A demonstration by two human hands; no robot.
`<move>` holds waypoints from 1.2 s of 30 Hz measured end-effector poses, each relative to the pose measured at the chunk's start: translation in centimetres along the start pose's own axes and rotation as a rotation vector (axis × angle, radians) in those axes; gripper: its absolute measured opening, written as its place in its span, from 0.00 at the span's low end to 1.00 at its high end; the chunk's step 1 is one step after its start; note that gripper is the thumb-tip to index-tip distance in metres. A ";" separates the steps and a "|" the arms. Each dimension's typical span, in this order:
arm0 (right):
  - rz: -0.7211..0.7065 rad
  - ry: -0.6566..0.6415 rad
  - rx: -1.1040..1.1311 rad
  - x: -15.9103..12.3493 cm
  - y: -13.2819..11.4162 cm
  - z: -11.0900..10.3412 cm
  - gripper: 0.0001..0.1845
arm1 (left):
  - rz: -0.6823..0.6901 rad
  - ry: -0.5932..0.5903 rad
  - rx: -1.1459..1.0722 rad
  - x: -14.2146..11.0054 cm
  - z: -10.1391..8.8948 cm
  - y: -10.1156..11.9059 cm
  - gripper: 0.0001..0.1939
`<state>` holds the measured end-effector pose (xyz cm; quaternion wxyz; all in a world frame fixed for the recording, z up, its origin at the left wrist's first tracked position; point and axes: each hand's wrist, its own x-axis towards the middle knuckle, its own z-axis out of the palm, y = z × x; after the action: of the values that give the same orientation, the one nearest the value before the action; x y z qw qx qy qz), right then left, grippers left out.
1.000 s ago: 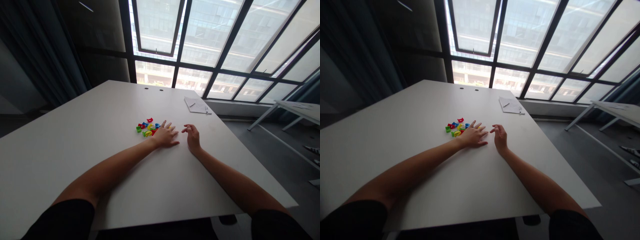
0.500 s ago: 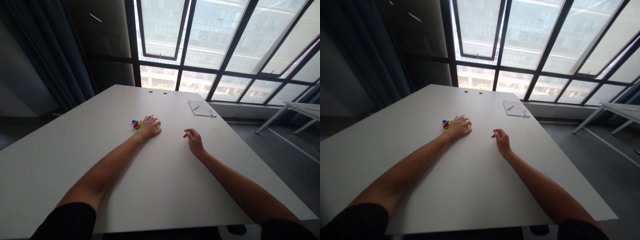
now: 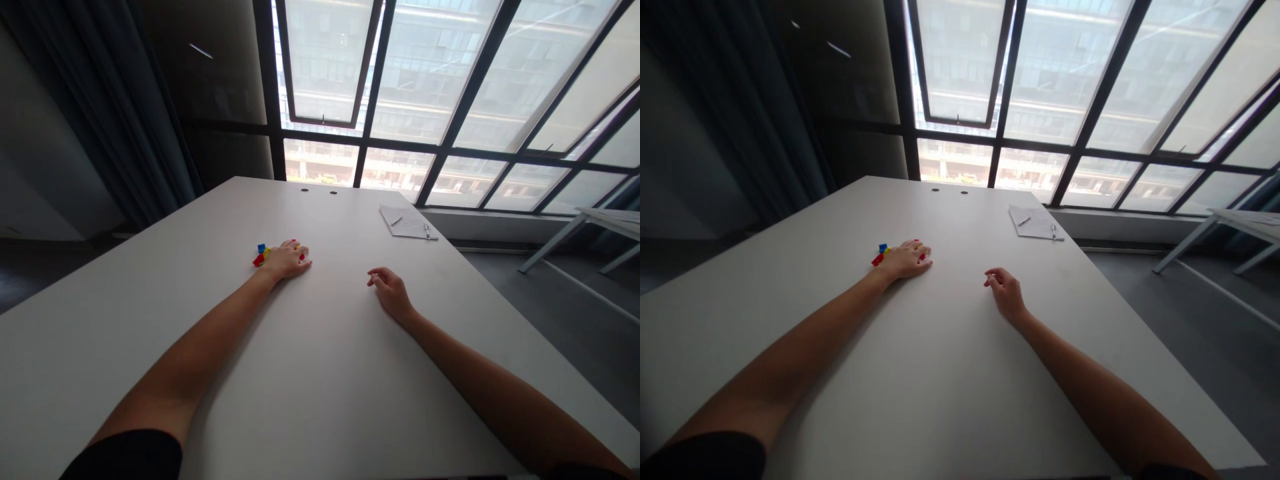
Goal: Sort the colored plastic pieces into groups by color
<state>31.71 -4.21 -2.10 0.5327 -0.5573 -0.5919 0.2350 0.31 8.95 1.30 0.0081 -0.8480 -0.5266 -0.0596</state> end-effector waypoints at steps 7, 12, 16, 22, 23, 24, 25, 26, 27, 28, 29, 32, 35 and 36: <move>-0.041 -0.040 -0.068 -0.1 0.1 0.0 0.14 | -0.030 -0.019 0.045 -1.4 -0.5 -5.9 0.30; -0.092 -0.056 -0.113 -0.3 -0.1 0.0 0.12 | 0.006 -0.068 0.089 -2.2 -1.3 -9.6 0.32; -0.155 -0.073 -0.152 -0.6 -0.5 0.2 0.12 | 0.058 -0.092 0.096 -2.9 -1.7 -12.2 0.34; -0.133 -0.177 -0.073 0.4 0.2 -0.1 0.16 | 0.112 -0.045 0.074 -3.5 -2.4 -13.6 0.32; -0.108 -0.161 -0.064 0.8 0.5 -0.5 0.18 | 0.121 -0.031 0.072 -3.6 -2.6 -13.3 0.33; -0.105 -0.126 -0.093 1.3 0.9 -1.1 0.18 | 0.133 -0.019 0.060 -3.8 -2.8 -12.8 0.34; -0.129 -0.081 -0.160 1.7 1.2 -1.7 0.17 | 0.148 -0.002 0.037 -4.0 -2.9 -12.0 0.35; -0.177 -0.036 -0.252 2.1 1.5 -2.3 0.16 | 0.164 0.014 0.004 -4.3 -2.9 -11.0 0.36; -0.237 0.000 -0.349 2.3 1.6 -2.8 0.14 | 0.185 0.035 -0.039 -4.6 -2.8 -9.6 0.36; -0.297 0.021 -0.430 2.4 1.7 -3.3 0.13 | 0.209 0.065 -0.086 -5.0 -2.6 -8.0 0.37; -0.349 0.026 -0.481 2.4 1.6 -3.6 0.12 | 0.235 0.083 -0.124 -5.6 -2.3 -6.1 0.37; -0.456 -0.001 -0.497 1.6 0.4 -3.6 0.12 | 0.353 0.079 -0.176 -7.5 -1.0 -0.3 0.39; -0.534 -0.067 -0.468 0.2 -1.4 -2.6 0.13 | 0.445 0.057 -0.168 -9.7 0.0 4.3 0.45; -0.551 -0.099 -0.473 -0.3 -2.0 -2.2 0.15 | 0.462 0.054 -0.167 -10.4 0.2 5.3 0.46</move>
<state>32.78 -5.73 0.22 0.4032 -0.4727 -0.7829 -0.0337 0.53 -2.64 0.27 -0.0348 -0.9417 -0.3116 -0.1220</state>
